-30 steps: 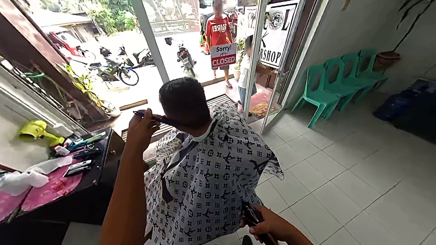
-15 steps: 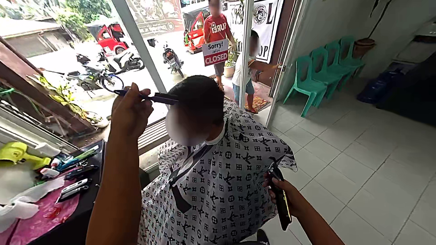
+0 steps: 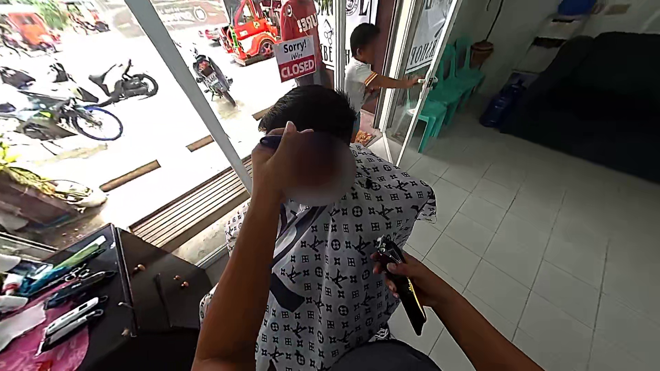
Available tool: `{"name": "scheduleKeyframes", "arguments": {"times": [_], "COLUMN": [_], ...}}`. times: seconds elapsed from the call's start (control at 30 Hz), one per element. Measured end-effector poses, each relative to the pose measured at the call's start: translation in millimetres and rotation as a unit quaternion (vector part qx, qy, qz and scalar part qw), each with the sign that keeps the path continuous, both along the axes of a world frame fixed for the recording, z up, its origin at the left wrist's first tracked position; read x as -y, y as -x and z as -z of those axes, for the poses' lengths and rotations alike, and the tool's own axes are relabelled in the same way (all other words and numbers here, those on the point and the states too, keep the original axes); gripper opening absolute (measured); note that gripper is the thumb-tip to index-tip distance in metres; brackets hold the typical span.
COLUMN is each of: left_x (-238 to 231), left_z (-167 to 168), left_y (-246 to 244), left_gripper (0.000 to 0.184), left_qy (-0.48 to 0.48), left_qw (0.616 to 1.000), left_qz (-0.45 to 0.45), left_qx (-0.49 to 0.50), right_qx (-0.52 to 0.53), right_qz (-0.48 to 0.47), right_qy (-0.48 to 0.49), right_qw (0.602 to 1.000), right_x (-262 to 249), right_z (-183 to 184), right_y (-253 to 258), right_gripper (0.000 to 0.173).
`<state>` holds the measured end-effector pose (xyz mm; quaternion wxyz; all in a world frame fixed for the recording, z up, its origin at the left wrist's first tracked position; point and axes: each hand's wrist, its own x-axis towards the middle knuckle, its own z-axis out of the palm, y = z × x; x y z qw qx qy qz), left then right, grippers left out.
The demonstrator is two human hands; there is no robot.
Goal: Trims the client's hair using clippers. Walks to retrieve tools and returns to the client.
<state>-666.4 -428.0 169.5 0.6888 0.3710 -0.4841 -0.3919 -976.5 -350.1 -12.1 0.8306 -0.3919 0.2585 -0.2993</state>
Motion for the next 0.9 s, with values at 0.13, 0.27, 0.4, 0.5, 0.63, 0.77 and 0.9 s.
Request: {"name": "scheduleKeyframes", "arguments": {"times": [0.13,0.27,0.4,0.5,0.63,0.77,0.9], "left_x": [-4.3,-27.5,-15.7,-0.2,-20.2,-9.8,3.6], "left_z": [22.1,47.1,27.5,18.1,41.6,26.5,29.7], "left_y": [9.0,-7.1,17.6,22.2,-12.2,20.5,49.1], "left_gripper": [0.02,0.016,0.019,0.019,0.015,0.028,0.025], "left_qy": [-0.027,-0.059,-0.014,-0.059,-0.13,-0.046,-0.031], "left_qw": [0.999,0.987,0.996,0.996,0.982,0.999,0.997], "left_qz": [-0.037,-0.093,-0.047,-0.062,-0.072,-0.012,-0.065], "left_qx": [0.008,0.117,0.078,0.004,0.117,0.006,0.012], "right_qx": [0.015,0.018,0.02,0.03,0.061,0.05,0.075], "right_qz": [-0.03,-0.024,-0.052,-0.061,-0.056,-0.061,-0.083], "right_qy": [0.011,0.003,-0.005,0.003,0.012,-0.005,0.006], "right_qw": [0.999,1.0,0.998,0.998,0.996,0.997,0.994], "right_x": [14.8,23.2,37.3,43.3,48.0,50.2,50.6], "right_z": [-1.4,7.2,11.2,2.9,8.7,13.1,8.6], "right_y": [5.1,18.1,17.8,15.7,29.0,23.7,20.0], "right_gripper": [0.056,0.059,0.06,0.059,0.059,0.06,0.057]}}
